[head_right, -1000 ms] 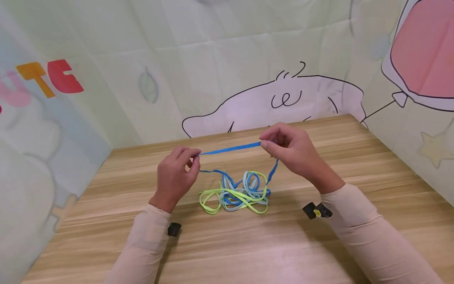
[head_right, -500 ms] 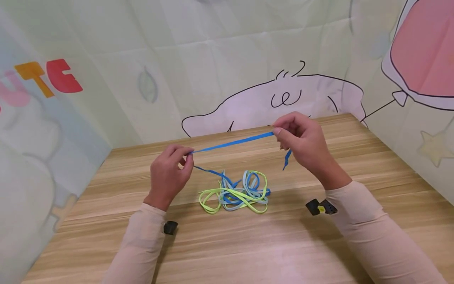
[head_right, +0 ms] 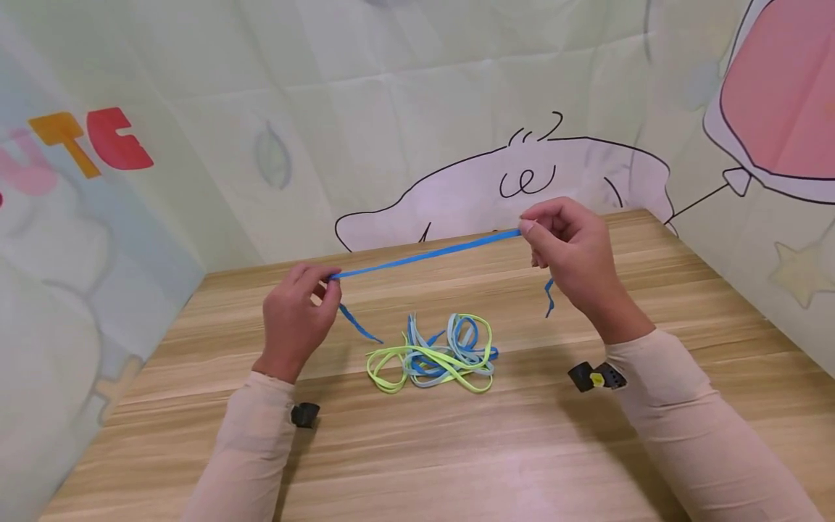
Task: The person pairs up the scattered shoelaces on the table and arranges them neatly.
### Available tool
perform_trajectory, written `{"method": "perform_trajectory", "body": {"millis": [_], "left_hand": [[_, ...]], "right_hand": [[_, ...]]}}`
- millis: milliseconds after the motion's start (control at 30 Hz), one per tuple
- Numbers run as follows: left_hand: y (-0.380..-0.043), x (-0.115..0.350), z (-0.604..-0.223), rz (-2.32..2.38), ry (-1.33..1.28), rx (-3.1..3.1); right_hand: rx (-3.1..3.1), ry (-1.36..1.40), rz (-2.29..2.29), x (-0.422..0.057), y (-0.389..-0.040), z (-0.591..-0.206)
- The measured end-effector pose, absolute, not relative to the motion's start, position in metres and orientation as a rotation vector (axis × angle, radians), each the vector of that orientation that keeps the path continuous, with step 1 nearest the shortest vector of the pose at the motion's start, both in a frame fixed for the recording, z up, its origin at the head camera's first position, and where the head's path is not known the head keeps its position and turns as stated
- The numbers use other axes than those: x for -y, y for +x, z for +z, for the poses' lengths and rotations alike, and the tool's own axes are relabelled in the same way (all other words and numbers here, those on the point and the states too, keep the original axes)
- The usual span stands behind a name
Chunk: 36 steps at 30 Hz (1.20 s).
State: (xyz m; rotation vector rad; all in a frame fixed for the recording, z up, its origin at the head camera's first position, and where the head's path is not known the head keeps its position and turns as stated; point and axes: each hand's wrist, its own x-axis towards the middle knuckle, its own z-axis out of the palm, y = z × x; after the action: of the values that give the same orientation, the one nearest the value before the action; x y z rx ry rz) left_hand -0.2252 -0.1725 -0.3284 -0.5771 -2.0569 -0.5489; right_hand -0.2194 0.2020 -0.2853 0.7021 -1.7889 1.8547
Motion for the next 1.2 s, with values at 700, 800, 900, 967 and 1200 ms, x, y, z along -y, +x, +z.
{"method": "perform_trajectory", "body": {"millis": [700, 800, 900, 967, 1200], "left_hand": [[-0.229, 0.199, -0.321, -0.913, -0.576, 2.220], [-0.230, 0.200, -0.322, -0.937, -0.575, 2.223], [-0.230, 0.201, -0.322, -0.941, -0.559, 2.228], [-0.230, 0.202, -0.323, -0.935, -0.545, 2.232], [-0.229, 0.204, -0.324, -0.929, -0.467, 2.219]], "right_hand": [[1.942, 0.500, 1.762, -0.216, -0.236, -0.298], [1.936, 0.494, 1.775, -0.217, -0.238, -0.300], [1.927, 0.483, 1.800, -0.218, -0.240, -0.302], [1.940, 0.468, 1.790, -0.219, -0.241, -0.304], [2.003, 0.438, 1.809, -0.221, -0.245, -0.308]]}}
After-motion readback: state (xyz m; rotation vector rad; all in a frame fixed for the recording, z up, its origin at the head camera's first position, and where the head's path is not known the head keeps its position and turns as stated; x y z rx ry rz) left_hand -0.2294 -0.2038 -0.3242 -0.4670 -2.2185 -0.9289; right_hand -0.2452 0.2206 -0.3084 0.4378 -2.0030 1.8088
